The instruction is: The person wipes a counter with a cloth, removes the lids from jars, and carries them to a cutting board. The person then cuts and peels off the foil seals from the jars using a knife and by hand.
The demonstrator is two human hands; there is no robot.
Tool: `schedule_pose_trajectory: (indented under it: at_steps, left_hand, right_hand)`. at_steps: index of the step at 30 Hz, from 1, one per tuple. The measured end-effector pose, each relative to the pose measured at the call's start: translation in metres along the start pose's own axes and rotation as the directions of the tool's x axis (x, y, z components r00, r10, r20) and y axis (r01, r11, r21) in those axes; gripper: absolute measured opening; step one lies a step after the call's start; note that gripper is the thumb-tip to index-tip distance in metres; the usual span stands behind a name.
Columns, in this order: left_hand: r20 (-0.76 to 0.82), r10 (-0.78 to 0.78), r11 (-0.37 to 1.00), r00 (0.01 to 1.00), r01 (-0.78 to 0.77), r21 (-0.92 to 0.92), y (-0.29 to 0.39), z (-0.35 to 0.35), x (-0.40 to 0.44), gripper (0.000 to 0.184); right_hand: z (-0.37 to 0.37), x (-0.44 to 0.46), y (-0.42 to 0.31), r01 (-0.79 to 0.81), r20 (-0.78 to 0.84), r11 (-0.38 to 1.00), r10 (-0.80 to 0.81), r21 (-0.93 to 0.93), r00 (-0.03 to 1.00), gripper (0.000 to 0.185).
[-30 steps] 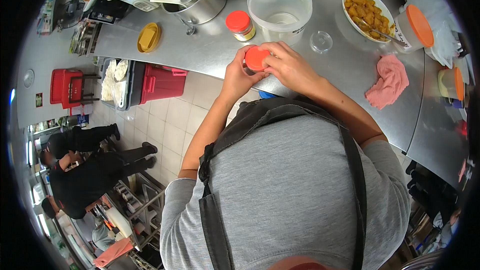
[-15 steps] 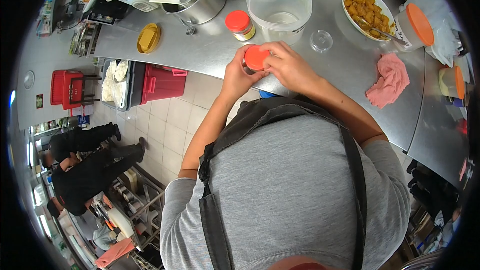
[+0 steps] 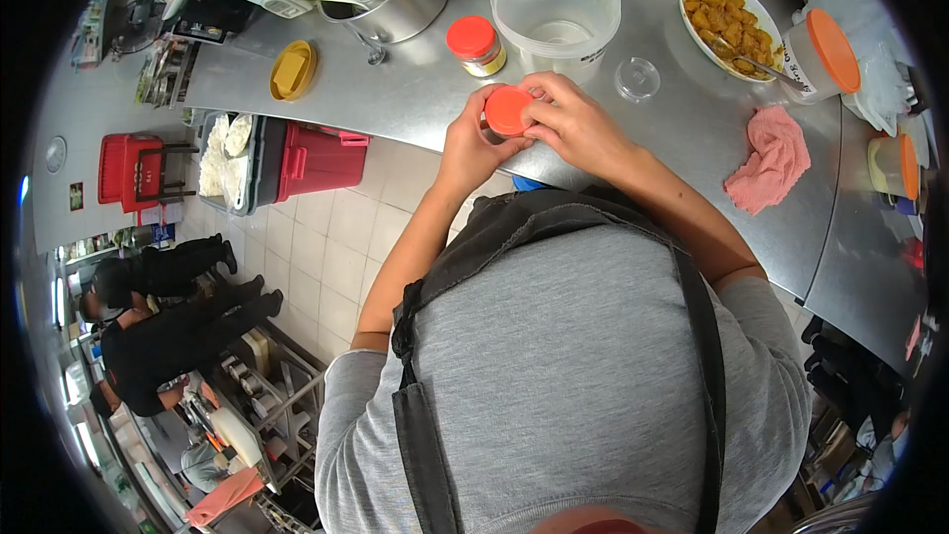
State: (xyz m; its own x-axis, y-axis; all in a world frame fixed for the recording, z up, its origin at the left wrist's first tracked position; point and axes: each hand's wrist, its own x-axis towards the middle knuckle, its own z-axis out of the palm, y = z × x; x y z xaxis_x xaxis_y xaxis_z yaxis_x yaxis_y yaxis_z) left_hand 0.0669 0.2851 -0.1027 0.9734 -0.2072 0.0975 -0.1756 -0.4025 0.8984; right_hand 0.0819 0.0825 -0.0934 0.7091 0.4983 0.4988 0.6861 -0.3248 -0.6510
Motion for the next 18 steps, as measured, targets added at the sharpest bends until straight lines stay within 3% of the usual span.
schedule_pose_trajectory:
  at_steps: [15, 18]
  left_hand:
    - [-0.003, -0.003, 0.999, 1.000, 0.003, 0.032, -0.001, 0.000, 0.000, 0.079]
    - [0.030, -0.080, 0.997, 0.996, 0.080, 0.006, 0.003, -0.002, 0.000, 0.081]
  right_hand:
    - [-0.005, 0.019, -0.016, -0.023, 0.165, 0.973, 0.062, -0.229, 0.984, 0.018]
    - [-0.005, 0.025, -0.014, 0.040, 0.184, 0.957, 0.014, -0.287, 0.983, 0.020]
